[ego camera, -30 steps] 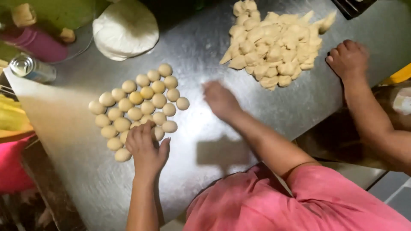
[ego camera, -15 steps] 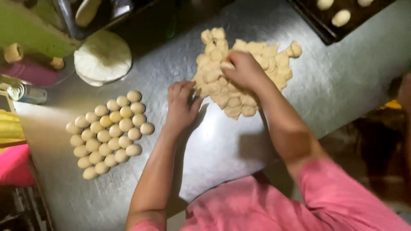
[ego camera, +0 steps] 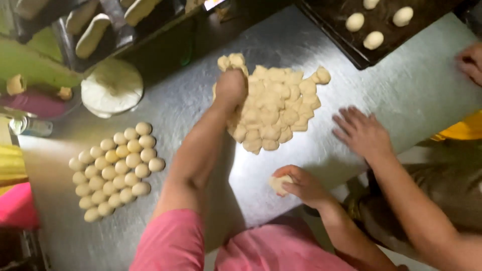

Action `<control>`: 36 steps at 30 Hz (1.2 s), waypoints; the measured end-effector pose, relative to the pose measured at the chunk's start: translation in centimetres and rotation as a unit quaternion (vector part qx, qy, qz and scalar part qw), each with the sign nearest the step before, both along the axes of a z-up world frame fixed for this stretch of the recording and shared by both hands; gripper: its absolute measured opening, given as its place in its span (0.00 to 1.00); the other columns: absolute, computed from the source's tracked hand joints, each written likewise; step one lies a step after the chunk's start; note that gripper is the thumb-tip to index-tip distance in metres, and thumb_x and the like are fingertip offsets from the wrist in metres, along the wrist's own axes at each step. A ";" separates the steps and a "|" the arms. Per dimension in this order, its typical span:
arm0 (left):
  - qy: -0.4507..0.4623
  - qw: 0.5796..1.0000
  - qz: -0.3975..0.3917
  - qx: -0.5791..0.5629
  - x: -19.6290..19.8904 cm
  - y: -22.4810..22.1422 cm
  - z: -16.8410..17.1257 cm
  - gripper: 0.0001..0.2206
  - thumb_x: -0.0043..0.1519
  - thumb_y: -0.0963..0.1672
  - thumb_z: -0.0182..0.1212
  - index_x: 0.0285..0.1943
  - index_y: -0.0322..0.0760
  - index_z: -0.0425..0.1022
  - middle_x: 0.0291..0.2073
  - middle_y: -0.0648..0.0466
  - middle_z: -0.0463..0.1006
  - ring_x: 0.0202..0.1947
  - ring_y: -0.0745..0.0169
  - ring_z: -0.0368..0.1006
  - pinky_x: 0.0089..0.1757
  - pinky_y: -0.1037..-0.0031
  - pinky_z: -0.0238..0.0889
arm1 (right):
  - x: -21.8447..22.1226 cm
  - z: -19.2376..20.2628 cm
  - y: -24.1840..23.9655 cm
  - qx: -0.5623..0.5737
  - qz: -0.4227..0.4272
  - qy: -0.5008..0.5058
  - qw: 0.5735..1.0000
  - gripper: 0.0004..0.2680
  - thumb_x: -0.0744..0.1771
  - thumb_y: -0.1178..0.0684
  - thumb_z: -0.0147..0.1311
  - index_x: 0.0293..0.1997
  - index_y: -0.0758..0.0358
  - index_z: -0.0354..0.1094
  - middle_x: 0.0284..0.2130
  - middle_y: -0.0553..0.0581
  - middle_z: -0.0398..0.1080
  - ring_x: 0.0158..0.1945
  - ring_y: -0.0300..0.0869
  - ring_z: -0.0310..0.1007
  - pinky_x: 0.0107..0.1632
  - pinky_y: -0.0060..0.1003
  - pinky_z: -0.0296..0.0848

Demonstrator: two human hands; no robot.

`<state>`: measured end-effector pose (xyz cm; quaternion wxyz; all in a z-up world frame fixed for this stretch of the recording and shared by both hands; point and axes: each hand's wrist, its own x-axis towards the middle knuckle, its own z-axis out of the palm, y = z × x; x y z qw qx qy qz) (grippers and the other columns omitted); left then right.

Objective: Shape small pieces of dough into balls and arrange them on a metal table

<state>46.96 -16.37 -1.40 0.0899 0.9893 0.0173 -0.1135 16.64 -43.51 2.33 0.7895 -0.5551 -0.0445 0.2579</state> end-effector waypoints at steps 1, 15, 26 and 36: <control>-0.006 0.983 0.030 -0.183 -2.4 0.6 2.7 0.16 0.62 0.48 0.59 0.55 0.39 0.76 0.42 0.46 0.79 0.35 0.45 0.82 0.34 0.56 0.75 | -1.7 -0.8 0.5 0.017 0.026 0.062 0.998 0.17 0.66 0.58 0.52 0.60 0.76 0.65 0.52 0.65 0.72 0.50 0.44 0.75 0.52 0.36 0.72; -0.151 0.959 0.055 -0.234 -52.4 21.0 5.3 0.07 0.64 0.45 0.53 0.37 0.37 0.71 0.34 0.46 0.75 0.38 0.44 0.69 0.45 0.57 0.60 | -6.9 -2.4 12.4 -0.518 0.032 -0.403 0.754 0.03 0.65 0.52 0.44 0.36 0.56 0.63 0.39 0.53 0.64 0.48 0.52 0.61 0.48 0.50 0.60; -0.416 0.897 -0.013 0.149 -52.3 19.9 1.6 0.21 0.70 0.55 0.57 0.29 0.40 0.66 0.26 0.49 0.67 0.26 0.45 0.66 0.30 0.55 0.53 | -2.0 -3.1 22.6 -0.663 0.002 -0.467 0.586 0.17 0.69 0.35 0.43 0.43 0.57 0.72 0.41 0.59 0.69 0.46 0.57 0.65 0.44 0.56 0.59; -0.469 0.867 0.027 0.168 -49.3 20.0 1.0 0.24 0.71 0.57 0.52 0.31 0.37 0.67 0.29 0.46 0.67 0.28 0.43 0.66 0.32 0.54 0.52 | -3.3 0.6 17.1 -0.616 0.104 -0.411 0.664 0.10 0.68 0.40 0.44 0.42 0.50 0.70 0.45 0.52 0.67 0.54 0.51 0.58 0.62 0.47 0.47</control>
